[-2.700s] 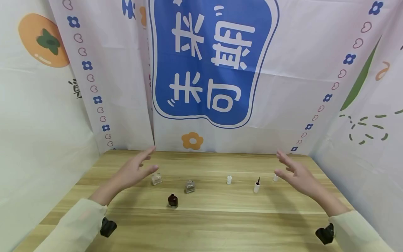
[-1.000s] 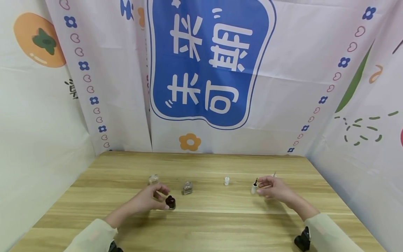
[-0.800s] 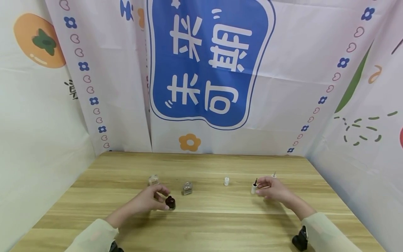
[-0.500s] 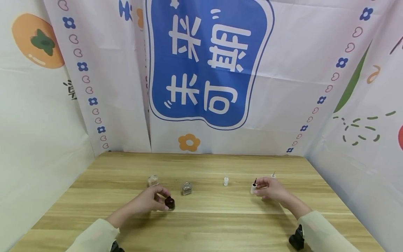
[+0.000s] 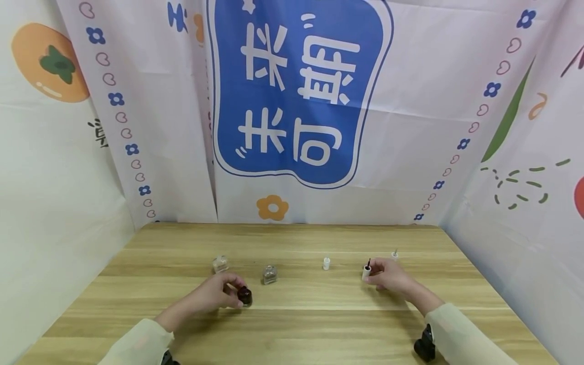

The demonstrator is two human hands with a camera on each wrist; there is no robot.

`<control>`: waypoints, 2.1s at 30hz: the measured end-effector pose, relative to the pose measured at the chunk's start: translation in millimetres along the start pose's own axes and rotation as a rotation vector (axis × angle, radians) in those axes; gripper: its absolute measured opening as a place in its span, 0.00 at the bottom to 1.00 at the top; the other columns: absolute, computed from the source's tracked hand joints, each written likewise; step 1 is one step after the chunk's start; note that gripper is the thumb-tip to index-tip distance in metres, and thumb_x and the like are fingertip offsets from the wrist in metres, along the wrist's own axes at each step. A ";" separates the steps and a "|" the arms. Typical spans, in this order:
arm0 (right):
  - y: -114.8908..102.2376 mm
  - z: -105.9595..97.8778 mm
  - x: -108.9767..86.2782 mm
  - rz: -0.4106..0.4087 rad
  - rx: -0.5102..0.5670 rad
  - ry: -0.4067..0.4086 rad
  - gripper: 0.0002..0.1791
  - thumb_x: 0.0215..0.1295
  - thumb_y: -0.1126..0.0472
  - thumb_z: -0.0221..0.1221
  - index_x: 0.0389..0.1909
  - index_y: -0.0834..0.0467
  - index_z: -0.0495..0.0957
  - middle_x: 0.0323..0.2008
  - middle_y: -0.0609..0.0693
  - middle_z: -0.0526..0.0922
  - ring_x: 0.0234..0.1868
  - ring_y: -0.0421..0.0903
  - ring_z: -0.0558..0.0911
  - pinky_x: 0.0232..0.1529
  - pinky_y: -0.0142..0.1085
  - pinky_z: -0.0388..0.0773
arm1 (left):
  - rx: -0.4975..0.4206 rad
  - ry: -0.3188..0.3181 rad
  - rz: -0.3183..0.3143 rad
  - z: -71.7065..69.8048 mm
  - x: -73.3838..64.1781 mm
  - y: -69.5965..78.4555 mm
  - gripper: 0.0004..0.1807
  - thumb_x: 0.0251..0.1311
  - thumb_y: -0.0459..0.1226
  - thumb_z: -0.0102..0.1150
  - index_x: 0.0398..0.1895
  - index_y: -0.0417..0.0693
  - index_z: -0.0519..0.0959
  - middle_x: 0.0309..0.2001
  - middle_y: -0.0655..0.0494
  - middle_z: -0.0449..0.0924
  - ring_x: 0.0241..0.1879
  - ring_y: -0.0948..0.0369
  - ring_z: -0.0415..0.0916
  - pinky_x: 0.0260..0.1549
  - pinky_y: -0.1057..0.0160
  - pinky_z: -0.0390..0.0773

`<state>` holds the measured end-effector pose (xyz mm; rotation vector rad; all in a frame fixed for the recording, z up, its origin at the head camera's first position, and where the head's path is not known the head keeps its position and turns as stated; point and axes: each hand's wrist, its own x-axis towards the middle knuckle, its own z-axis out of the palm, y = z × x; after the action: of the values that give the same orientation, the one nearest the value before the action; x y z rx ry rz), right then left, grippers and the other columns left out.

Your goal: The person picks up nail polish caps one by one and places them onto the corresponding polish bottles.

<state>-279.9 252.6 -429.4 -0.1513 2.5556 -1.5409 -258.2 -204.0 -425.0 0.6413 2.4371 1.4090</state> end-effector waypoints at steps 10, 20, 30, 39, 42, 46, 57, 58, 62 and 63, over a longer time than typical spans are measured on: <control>0.1 2.1 2.4 -0.010 -0.031 0.018 0.07 0.61 0.68 0.64 0.37 0.65 0.76 0.34 0.53 0.75 0.30 0.46 0.71 0.26 0.34 0.75 | -0.033 -0.015 0.003 2.7 1.3 0.4 0.15 0.48 0.26 0.70 0.40 0.36 0.79 0.36 0.50 0.79 0.35 0.54 0.75 0.28 0.66 0.77; -0.9 2.6 2.3 -0.011 -0.041 0.028 0.05 0.62 0.68 0.64 0.34 0.64 0.77 0.37 0.53 0.77 0.30 0.47 0.72 0.27 0.34 0.75 | 0.019 -0.016 -0.001 1.8 3.2 0.2 0.12 0.49 0.29 0.71 0.38 0.41 0.80 0.35 0.52 0.79 0.36 0.55 0.76 0.28 0.64 0.77; -6.8 -2.8 -2.6 -0.032 -0.024 0.005 0.07 0.63 0.68 0.63 0.38 0.67 0.77 0.38 0.54 0.79 0.35 0.47 0.77 0.31 0.39 0.79 | 0.020 0.004 -0.017 -2.7 1.4 11.3 0.11 0.54 0.33 0.69 0.41 0.41 0.80 0.37 0.50 0.78 0.32 0.54 0.76 0.25 0.57 0.80; -18.5 -7.3 -7.8 -0.091 -0.025 -0.030 0.10 0.64 0.65 0.63 0.41 0.68 0.77 0.36 0.53 0.80 0.34 0.46 0.76 0.31 0.39 0.78 | -0.012 0.045 -0.010 0.5 2.5 20.6 0.13 0.54 0.33 0.69 0.42 0.39 0.79 0.41 0.48 0.76 0.35 0.54 0.80 0.31 0.52 0.82; -22.1 -8.2 -9.6 -0.112 -0.022 -0.047 0.12 0.65 0.64 0.62 0.43 0.69 0.76 0.36 0.54 0.79 0.36 0.49 0.77 0.34 0.41 0.79 | -0.050 0.053 -0.013 3.1 2.8 24.0 0.13 0.55 0.33 0.69 0.42 0.38 0.79 0.42 0.47 0.77 0.35 0.55 0.80 0.33 0.52 0.82; -27.0 -8.8 -11.4 -0.114 0.000 -0.068 0.11 0.66 0.63 0.62 0.42 0.66 0.76 0.39 0.54 0.79 0.41 0.53 0.79 0.40 0.47 0.80 | -0.090 0.060 -0.004 6.3 4.3 28.1 0.13 0.54 0.32 0.69 0.41 0.37 0.78 0.42 0.47 0.77 0.36 0.55 0.81 0.33 0.53 0.83; -40.1 -6.9 -20.4 -0.116 0.057 -0.113 0.14 0.66 0.61 0.62 0.44 0.67 0.75 0.43 0.58 0.82 0.47 0.53 0.80 0.46 0.49 0.80 | -0.124 0.029 0.029 18.0 9.8 40.0 0.12 0.55 0.32 0.68 0.38 0.35 0.76 0.37 0.49 0.81 0.36 0.55 0.80 0.33 0.53 0.83; -42.1 -6.2 -21.5 -0.123 0.059 -0.120 0.14 0.66 0.61 0.62 0.45 0.67 0.75 0.44 0.59 0.81 0.48 0.55 0.80 0.46 0.49 0.80 | -0.133 0.030 0.028 19.6 10.2 41.5 0.13 0.55 0.33 0.68 0.39 0.36 0.76 0.38 0.49 0.80 0.36 0.55 0.80 0.33 0.54 0.83; -50.6 -2.2 -25.5 -0.152 0.048 -0.140 0.14 0.67 0.59 0.61 0.44 0.66 0.75 0.43 0.57 0.82 0.49 0.60 0.79 0.47 0.51 0.79 | -0.162 0.045 0.026 27.2 13.2 48.1 0.14 0.55 0.33 0.68 0.41 0.36 0.76 0.39 0.49 0.80 0.37 0.56 0.80 0.33 0.57 0.83; -53.1 -0.8 -26.7 -0.163 0.043 -0.144 0.14 0.67 0.59 0.61 0.44 0.66 0.75 0.43 0.57 0.82 0.49 0.60 0.79 0.47 0.52 0.79 | -0.168 0.048 0.027 29.2 14.1 49.6 0.14 0.55 0.33 0.68 0.41 0.36 0.76 0.40 0.49 0.80 0.37 0.56 0.80 0.33 0.58 0.83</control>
<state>-253.4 233.0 -380.0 -0.4590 2.4493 -1.5748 -245.8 -153.5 -396.6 0.6103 2.3210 1.6362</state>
